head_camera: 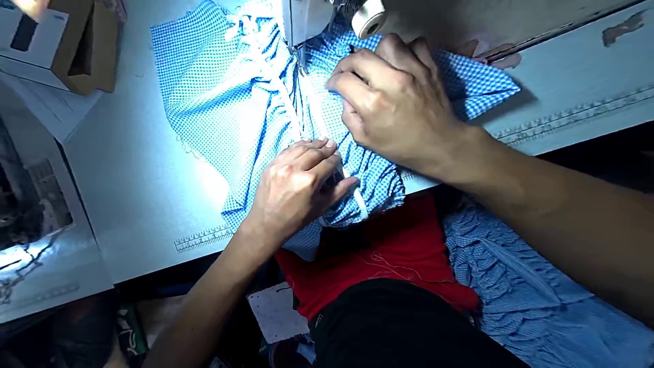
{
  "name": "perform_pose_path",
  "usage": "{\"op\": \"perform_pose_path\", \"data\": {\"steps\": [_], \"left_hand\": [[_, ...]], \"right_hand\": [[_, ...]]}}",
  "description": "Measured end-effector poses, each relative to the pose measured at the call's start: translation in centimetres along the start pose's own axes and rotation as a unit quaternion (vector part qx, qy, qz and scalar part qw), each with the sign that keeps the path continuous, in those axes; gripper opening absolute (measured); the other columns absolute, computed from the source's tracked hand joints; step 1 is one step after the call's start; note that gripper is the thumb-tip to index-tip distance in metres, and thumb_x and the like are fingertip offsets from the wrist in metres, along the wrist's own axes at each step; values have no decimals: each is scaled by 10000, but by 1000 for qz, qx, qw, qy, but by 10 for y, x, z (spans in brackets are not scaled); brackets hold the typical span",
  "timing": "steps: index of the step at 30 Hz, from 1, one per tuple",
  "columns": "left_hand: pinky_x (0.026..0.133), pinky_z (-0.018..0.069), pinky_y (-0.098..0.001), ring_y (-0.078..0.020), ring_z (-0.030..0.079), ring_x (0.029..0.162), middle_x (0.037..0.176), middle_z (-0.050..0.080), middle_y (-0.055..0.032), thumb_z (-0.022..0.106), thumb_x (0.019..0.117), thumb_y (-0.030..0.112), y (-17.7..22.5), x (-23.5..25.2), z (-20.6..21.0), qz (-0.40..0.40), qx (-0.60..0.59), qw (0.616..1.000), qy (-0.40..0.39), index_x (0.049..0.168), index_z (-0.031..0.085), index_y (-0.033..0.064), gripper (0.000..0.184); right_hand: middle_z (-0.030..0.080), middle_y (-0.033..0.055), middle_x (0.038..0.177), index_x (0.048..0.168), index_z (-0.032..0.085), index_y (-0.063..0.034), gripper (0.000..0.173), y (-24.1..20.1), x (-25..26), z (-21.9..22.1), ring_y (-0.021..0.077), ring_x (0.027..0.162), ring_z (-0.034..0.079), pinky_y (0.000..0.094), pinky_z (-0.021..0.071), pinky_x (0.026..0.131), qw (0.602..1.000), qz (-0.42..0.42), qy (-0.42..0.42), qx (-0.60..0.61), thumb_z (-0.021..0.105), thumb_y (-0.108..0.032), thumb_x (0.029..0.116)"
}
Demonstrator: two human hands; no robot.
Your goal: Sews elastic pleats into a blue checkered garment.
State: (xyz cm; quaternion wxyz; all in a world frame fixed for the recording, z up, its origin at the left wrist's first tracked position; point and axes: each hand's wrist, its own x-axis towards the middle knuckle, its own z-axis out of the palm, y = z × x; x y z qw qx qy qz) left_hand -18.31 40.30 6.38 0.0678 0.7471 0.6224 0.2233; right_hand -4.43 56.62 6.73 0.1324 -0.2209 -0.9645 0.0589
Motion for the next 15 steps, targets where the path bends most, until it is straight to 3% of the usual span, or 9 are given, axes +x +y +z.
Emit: {"op": "perform_pose_path", "data": {"steps": [3,5,8,10,12,14,15], "left_hand": [[1087,510,-375,-228,670,1232,1217,748,-93,673,979,397,2,1,0,-7,9,1000,3,1097,791,77,361],[1080,515,-382,-233,670,1229,1205,751,-93,674,974,426,3,1,0,-13,14,1000,4,1086,790,77,384],[1082,515,-388,-240,672,1228,1209,748,-103,684,964,444,5,1,2,-15,16,1000,9,1089,788,74,404],[1081,516,-384,-238,673,1227,1212,747,-102,682,965,428,6,1,3,-17,21,1000,11,1097,787,76,391],[1079,520,-374,-230,674,1226,1210,749,-96,675,975,399,9,1,3,-19,21,1000,11,1097,788,79,361],[1081,516,-372,-232,672,1228,1215,746,-99,667,985,372,10,-1,4,-19,19,1000,11,1101,786,74,342],[1086,513,-374,-232,667,1235,1219,745,-98,665,987,369,10,-1,4,-20,17,1000,9,1110,784,73,342]], "right_hand": [[662,139,1201,1158,685,-71,316,2,1,1,399,1091,576,552,398,842,1000,-2,-2,5,409,-191,1062],[645,146,1273,1226,689,-77,384,2,1,-2,428,1159,556,595,396,882,1000,7,-21,7,441,-303,1038],[635,145,1287,1278,656,-101,342,3,0,-5,423,1168,561,583,411,870,1000,4,-21,6,417,-176,1046],[644,139,1231,1200,668,-93,297,5,-1,-3,406,1114,575,557,411,844,1000,-10,-13,12,409,-110,1056],[643,130,1284,1184,686,-87,333,6,-1,-3,407,1137,573,571,408,856,1000,-3,-25,14,398,-208,1067],[614,126,1371,1244,696,-107,443,5,-1,-6,421,1212,544,613,391,916,999,15,-44,17,407,-367,1031],[601,126,1395,1264,691,-112,439,4,-1,-7,425,1229,533,617,387,923,999,18,-48,18,425,-365,1023]]}}
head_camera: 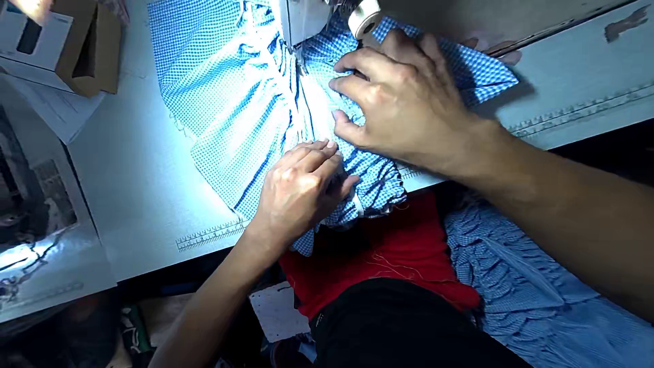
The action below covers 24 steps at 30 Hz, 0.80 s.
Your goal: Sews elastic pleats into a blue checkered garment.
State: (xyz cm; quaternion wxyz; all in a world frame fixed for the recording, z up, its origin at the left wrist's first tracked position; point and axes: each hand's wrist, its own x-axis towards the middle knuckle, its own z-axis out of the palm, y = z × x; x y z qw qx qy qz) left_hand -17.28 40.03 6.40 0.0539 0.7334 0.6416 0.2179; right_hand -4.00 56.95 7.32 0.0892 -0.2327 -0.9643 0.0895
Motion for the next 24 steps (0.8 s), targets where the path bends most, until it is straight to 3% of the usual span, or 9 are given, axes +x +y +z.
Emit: {"op": "perform_pose_path", "data": {"steps": [4,6,9,13,15,17,19,22,24], "left_hand": [[1089,507,-372,-222,660,1247,1233,742,-89,671,984,387,1,-1,1,-5,1,1000,-2,1125,783,80,356],[1089,510,-367,-223,666,1240,1223,748,-88,673,983,391,1,-1,2,-3,0,1000,0,1112,787,84,352],[1086,514,-371,-229,672,1232,1220,749,-92,680,975,389,1,-2,1,-3,-2,1000,4,1108,787,79,353],[1088,514,-367,-228,672,1232,1225,746,-94,684,973,403,1,-2,1,-1,5,1000,6,1104,788,80,364],[1086,514,-374,-230,672,1230,1222,746,-94,671,982,389,2,-3,1,0,4,1000,5,1106,787,77,356],[1084,514,-371,-226,670,1229,1208,750,-91,667,987,365,2,-4,1,0,-3,1000,6,1089,789,79,328],[1079,519,-366,-222,673,1227,1202,754,-90,670,989,347,1,-4,1,0,-11,1000,9,1081,793,84,305],[1076,521,-361,-222,677,1220,1195,757,-87,668,991,325,1,-3,2,0,-13,1000,9,1076,794,82,286],[1068,525,-356,-216,678,1218,1186,760,-79,662,994,306,1,-3,2,-1,-13,1000,8,1065,795,88,265]], "right_hand": [[640,151,1257,1140,667,-64,277,-1,0,1,417,1163,560,565,411,866,999,-25,23,-7,412,-106,1042],[651,146,1225,1122,677,-58,297,-1,0,1,409,1140,566,564,402,865,1000,-23,16,-7,412,-170,1049],[640,119,1311,1216,700,-107,414,-2,-1,-2,407,1176,549,585,378,885,1000,-7,0,-7,428,-347,1016],[656,146,1173,1116,680,-67,266,-2,-3,3,398,1095,569,540,400,845,998,-41,38,-2,432,-105,1027],[664,144,1166,1103,686,-60,287,-2,-2,5,397,1082,574,543,398,840,999,-35,41,-4,435,-180,1038],[656,123,1289,1188,699,-89,393,-2,-2,5,407,1149,565,578,393,873,999,-18,27,-7,439,-327,1014],[632,123,1345,1234,690,-102,372,-1,-3,4,415,1168,551,583,388,874,999,-22,26,-4,440,-270,1015],[653,129,1263,1174,690,-82,296,-3,-3,8,390,1103,575,547,402,849,998,-40,56,-8,430,-133,1042],[663,128,1245,1149,698,-75,309,-3,-3,10,383,1089,577,542,390,853,998,-33,62,-9,428,-191,1054]]}}
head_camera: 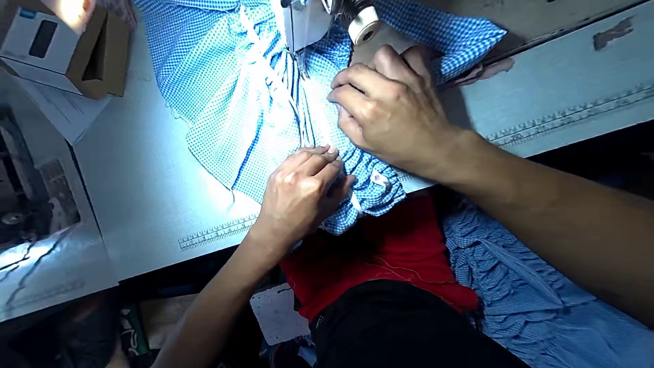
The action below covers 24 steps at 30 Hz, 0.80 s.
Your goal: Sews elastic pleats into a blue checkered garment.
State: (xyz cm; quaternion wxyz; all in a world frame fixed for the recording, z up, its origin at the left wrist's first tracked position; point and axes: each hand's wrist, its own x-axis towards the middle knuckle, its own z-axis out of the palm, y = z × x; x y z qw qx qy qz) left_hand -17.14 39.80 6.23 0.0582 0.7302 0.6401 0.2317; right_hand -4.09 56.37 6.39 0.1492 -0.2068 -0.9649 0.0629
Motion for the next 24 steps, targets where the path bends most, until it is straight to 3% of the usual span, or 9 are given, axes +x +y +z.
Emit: {"op": "perform_pose_path", "data": {"steps": [2,6,10,12,14,16,19,21,24], "left_hand": [[1069,526,-356,-215,678,1215,1179,760,-77,661,994,290,0,-1,0,0,-4,1000,1,1058,795,88,251],[1071,524,-358,-217,674,1221,1183,756,-84,670,991,306,0,-1,-1,-3,-10,1000,1,1052,795,81,264],[1063,530,-360,-222,683,1207,1177,759,-91,689,976,367,1,-2,-1,-1,1,1000,7,1065,796,75,324],[1072,520,-363,-221,676,1218,1187,756,-90,684,978,376,0,-2,-1,-3,5,1000,3,1078,794,78,332],[1078,519,-363,-222,677,1221,1183,759,-90,688,977,362,0,-1,0,-3,0,1000,4,1069,796,81,314],[1075,521,-357,-218,679,1215,1175,762,-86,688,977,347,0,-1,0,-4,-2,1000,7,1066,796,83,299],[1067,524,-356,-218,680,1212,1179,760,-83,681,983,340,-1,-1,0,-7,-3,1000,6,1078,794,82,297],[1071,522,-357,-219,677,1220,1191,758,-82,677,988,337,-1,0,0,-7,-2,1000,3,1092,793,82,298],[1065,524,-362,-219,673,1221,1194,753,-84,666,991,325,-1,-1,-1,-8,1,1000,-2,1083,791,81,289]], "right_hand": [[647,126,1300,1203,700,-91,362,0,0,-1,398,1125,561,567,385,876,1000,11,-15,2,445,-279,1029],[651,126,1291,1218,682,-87,308,0,-1,-1,395,1114,571,548,399,860,1000,1,-7,4,436,-114,1034],[639,140,1321,1233,679,-75,361,0,1,-3,424,1150,562,598,388,888,999,20,-26,-9,420,-252,1052],[630,140,1339,1272,672,-90,348,0,1,-5,425,1173,555,595,386,895,1000,14,-27,-6,427,-189,1046],[635,131,1330,1212,677,-90,301,1,0,-4,410,1156,562,568,391,874,1000,-2,-15,-6,436,-96,1032],[639,117,1335,1174,694,-86,307,2,-1,-3,399,1129,565,566,383,869,1000,1,-15,-1,423,-166,1054],[589,112,1439,1261,688,-114,438,0,-2,-7,422,1231,530,623,364,929,999,25,-43,2,429,-375,1023],[606,127,1402,1276,669,-114,358,-1,-2,-9,427,1244,535,611,384,921,999,18,-38,-3,432,-232,1035],[650,146,1208,1148,663,-67,267,1,-3,-4,398,1084,568,551,381,856,1000,-5,-20,-8,420,-85,1040]]}}
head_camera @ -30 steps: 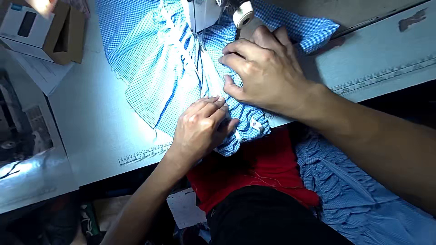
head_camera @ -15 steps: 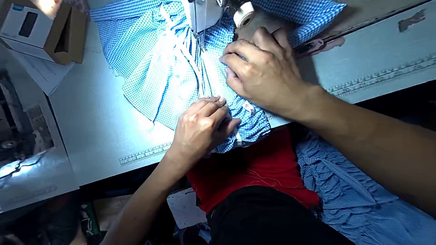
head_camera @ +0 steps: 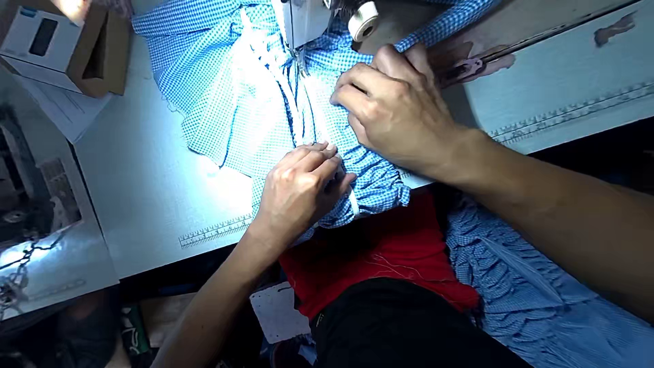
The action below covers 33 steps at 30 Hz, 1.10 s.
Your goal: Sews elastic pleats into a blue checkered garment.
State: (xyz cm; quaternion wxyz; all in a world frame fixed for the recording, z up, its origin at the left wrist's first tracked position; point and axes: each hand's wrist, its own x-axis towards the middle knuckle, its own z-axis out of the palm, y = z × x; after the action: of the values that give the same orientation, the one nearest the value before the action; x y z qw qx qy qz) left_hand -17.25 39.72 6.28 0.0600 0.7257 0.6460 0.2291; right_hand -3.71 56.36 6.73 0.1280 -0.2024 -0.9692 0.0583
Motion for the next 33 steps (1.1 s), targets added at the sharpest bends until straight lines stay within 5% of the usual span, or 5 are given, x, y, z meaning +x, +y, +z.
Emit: {"op": "perform_pose_path", "data": {"steps": [4,9,14,27,33], "left_hand": [[1060,524,-358,-218,677,1207,1176,757,-83,669,991,319,1,0,0,-1,-3,1000,3,1074,791,82,279],[1060,527,-359,-222,678,1211,1190,754,-87,674,987,333,1,1,0,-1,1,1000,5,1071,793,79,293],[1062,525,-362,-224,681,1206,1179,758,-87,678,985,329,0,1,0,-1,1,1000,9,1083,794,79,292],[1058,531,-362,-224,686,1198,1174,760,-83,662,993,304,1,2,-1,1,0,1000,4,1063,797,84,267],[1049,531,-360,-217,686,1189,1161,762,-77,657,995,275,2,2,0,1,-8,1000,1,1041,796,91,236]], "right_hand": [[628,129,1362,1226,693,-86,382,-2,-1,-2,412,1174,556,597,372,909,1000,22,-16,3,432,-298,1043],[638,156,1241,1163,655,-63,263,-3,0,2,405,1113,562,564,382,878,1000,8,0,-5,427,-73,1034],[595,137,1425,1266,667,-85,416,-2,0,1,422,1293,516,644,349,982,999,39,-25,-3,401,-319,1048],[667,154,1156,1126,677,-58,254,-6,-2,-1,403,1075,569,552,377,856,1000,-6,-3,10,444,-91,1030],[640,123,1347,1227,680,-76,360,-5,-2,2,405,1124,565,581,376,872,1000,22,-12,8,421,-235,1033]]}}
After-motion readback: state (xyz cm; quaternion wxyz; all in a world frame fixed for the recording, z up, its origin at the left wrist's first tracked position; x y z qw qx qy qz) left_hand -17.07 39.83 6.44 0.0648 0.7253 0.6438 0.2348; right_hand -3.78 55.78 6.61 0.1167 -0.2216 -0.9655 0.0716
